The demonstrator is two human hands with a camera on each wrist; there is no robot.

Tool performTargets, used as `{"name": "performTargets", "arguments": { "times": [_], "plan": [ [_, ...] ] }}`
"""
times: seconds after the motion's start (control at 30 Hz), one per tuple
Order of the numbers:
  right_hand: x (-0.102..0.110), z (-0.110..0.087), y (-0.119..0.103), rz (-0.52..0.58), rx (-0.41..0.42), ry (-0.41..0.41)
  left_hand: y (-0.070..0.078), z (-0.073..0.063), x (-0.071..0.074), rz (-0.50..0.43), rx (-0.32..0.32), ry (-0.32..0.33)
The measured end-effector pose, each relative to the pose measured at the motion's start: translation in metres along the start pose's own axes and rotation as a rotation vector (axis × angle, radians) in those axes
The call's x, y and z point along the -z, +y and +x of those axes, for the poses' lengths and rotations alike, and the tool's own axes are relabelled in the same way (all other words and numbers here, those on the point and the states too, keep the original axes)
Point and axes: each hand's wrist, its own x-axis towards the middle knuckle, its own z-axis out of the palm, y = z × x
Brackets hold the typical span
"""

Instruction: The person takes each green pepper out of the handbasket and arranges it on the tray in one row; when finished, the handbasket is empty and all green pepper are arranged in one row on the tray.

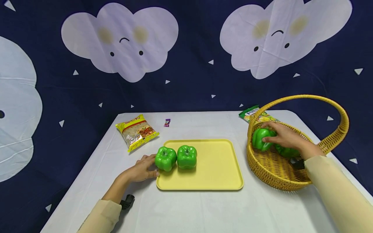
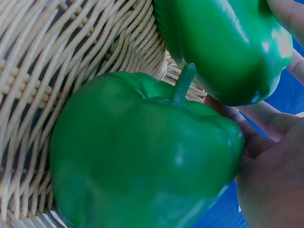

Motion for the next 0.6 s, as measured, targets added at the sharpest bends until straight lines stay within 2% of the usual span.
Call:
{"name": "performTargets", "arguments": {
  "times": [0.4,0.6],
  "plan": [
    [-0.0013,-0.0032,-0.0033,0.028,-0.046,-0.040,-0.0011,0.0002,0.0003,-0.008,0.001,-0.001],
    [-0.0016,-0.0037,-0.0029,0.043,-0.037,-0.043,-0.0011,0.0006,0.0002,-0.010,0.009,-0.003]
  ]
}}
